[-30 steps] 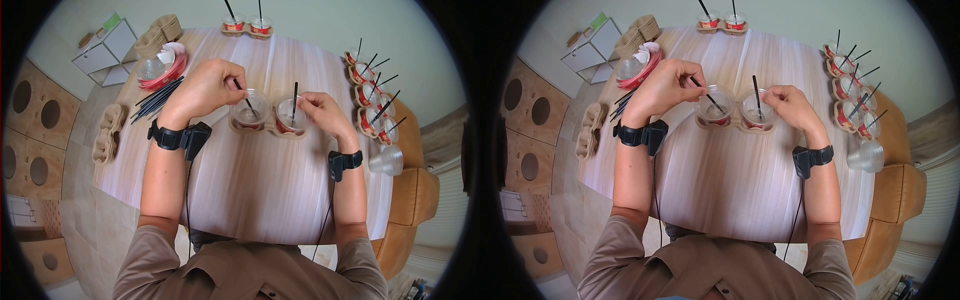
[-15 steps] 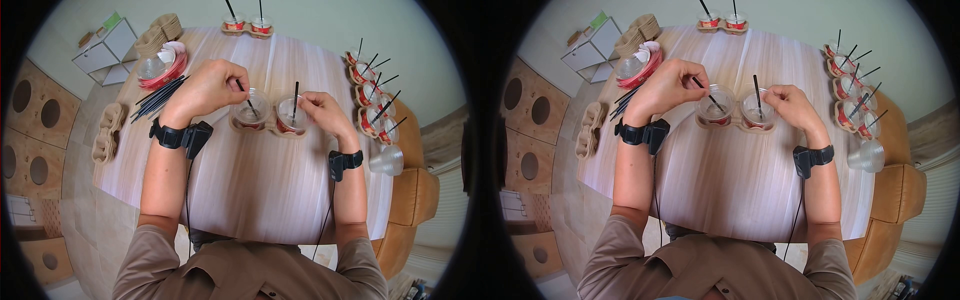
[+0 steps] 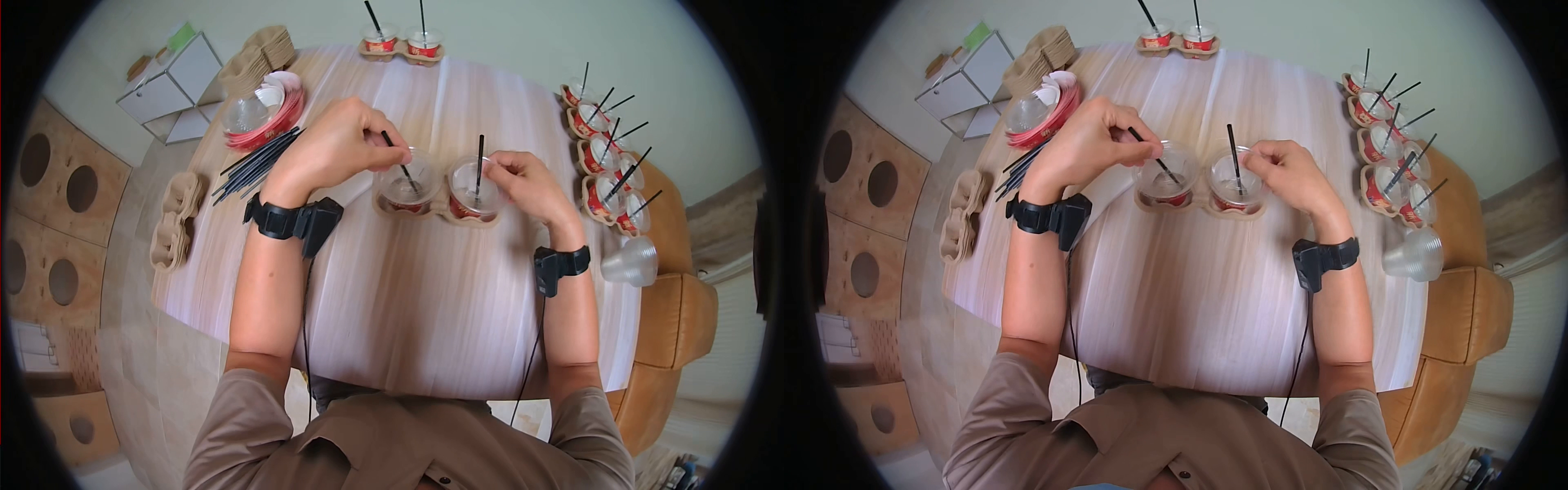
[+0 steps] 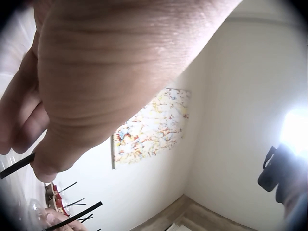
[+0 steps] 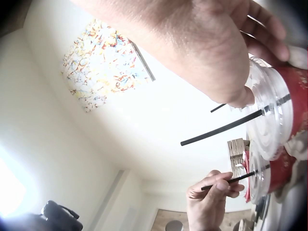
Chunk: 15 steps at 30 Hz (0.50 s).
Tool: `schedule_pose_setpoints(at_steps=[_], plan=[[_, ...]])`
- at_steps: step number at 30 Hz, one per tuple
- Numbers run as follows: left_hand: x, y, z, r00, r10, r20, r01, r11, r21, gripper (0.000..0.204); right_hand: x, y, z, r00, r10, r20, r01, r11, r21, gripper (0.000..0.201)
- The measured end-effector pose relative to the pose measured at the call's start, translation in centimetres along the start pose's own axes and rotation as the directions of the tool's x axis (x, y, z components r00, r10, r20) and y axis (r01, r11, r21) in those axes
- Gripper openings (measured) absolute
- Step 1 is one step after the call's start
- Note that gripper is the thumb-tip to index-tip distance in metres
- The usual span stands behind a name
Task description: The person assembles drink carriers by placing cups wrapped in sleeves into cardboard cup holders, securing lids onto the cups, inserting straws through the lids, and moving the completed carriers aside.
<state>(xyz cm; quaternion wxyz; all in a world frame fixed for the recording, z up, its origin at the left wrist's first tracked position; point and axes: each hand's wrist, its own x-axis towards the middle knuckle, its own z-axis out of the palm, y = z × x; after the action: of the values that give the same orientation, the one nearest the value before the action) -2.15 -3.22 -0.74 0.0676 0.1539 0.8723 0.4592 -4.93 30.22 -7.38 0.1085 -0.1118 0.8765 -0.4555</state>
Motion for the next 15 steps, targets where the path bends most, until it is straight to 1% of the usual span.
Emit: schedule_pose_setpoints(at_steps=[2, 3, 5, 6, 7, 9, 10, 11, 12, 13, 15], plan=[[-0.3, 0.5, -0.5, 1.0, 0.012, 0.019, -0.015, 0.992, 0.124, 0.026, 0.0, 0.1, -0.2, 1.0, 0.004, 0.026, -0.005, 1.0, 0.015, 0.035], [-0.4, 0.2, -0.7, 0.999, 0.028, 0.022, -0.031, 0.992, 0.122, 0.026, 0.0, 0.0, -0.4, 1.0, 0.005, 0.012, -0.005, 1.0, 0.007, 0.035], [-0.9, -0.9, -1.5, 0.997, 0.073, -0.036, -0.072, 0.997, 0.028, 0.045, -0.2, -0.1, -0.7, 0.997, -0.044, 0.07, 0.046, 0.999, -0.016, 0.03], [-1.2, -1.1, -2.0, 1.0, 0.008, 0.004, -0.008, 0.997, 0.083, 0.064, -0.2, -0.2, -1.0, 0.997, -0.033, 0.068, 0.033, 0.999, -0.004, 0.029], [-1.4, -1.4, -1.8, 1.0, 0.015, 0.007, -0.016, 0.996, 0.085, 0.064, -0.4, -0.2, -1.3, 0.998, -0.033, 0.06, 0.034, 0.999, -0.004, 0.029], [-1.7, -2.0, -1.4, 0.995, -0.101, 0.013, 0.097, 0.98, 0.174, 0.072, -0.5, -0.3, -1.8, 1.0, -0.005, -0.006, 0.005, 0.999, 0.051, 0.03], [-1.4, -1.8, -1.2, 0.965, -0.237, 0.11, 0.229, 0.97, 0.081, 0.076, -0.5, -0.3, -2.2, 1.0, -0.008, -0.01, 0.009, 0.999, 0.049, 0.03], [-1.1, -1.5, -1.0, 0.967, -0.232, 0.107, 0.224, 0.971, 0.082, 0.076, -0.4, -0.1, -2.6, 1.0, 0.019, 0.019, -0.02, 0.999, 0.034, 0.033], [-0.8, -1.4, -0.8, 0.945, -0.263, 0.197, 0.265, 0.964, 0.015, 0.078, -0.4, 0.1, -3.0, 0.998, 0.047, 0.047, -0.048, 0.999, 0.017, 0.037], [-0.6, -1.5, -0.6, 0.914, -0.284, 0.29, 0.31, 0.95, -0.047, 0.079, -0.5, 0.2, -3.2, 0.998, 0.044, 0.042, -0.044, 0.999, 0.016, 0.037], [0.0, -2.9, 0.0, 0.913, -0.276, 0.3, 0.296, 0.955, -0.024, 0.081, -1.1, 0.3, -3.5, 0.984, 0.078, 0.159, -0.085, 0.996, 0.038, 0.06]])
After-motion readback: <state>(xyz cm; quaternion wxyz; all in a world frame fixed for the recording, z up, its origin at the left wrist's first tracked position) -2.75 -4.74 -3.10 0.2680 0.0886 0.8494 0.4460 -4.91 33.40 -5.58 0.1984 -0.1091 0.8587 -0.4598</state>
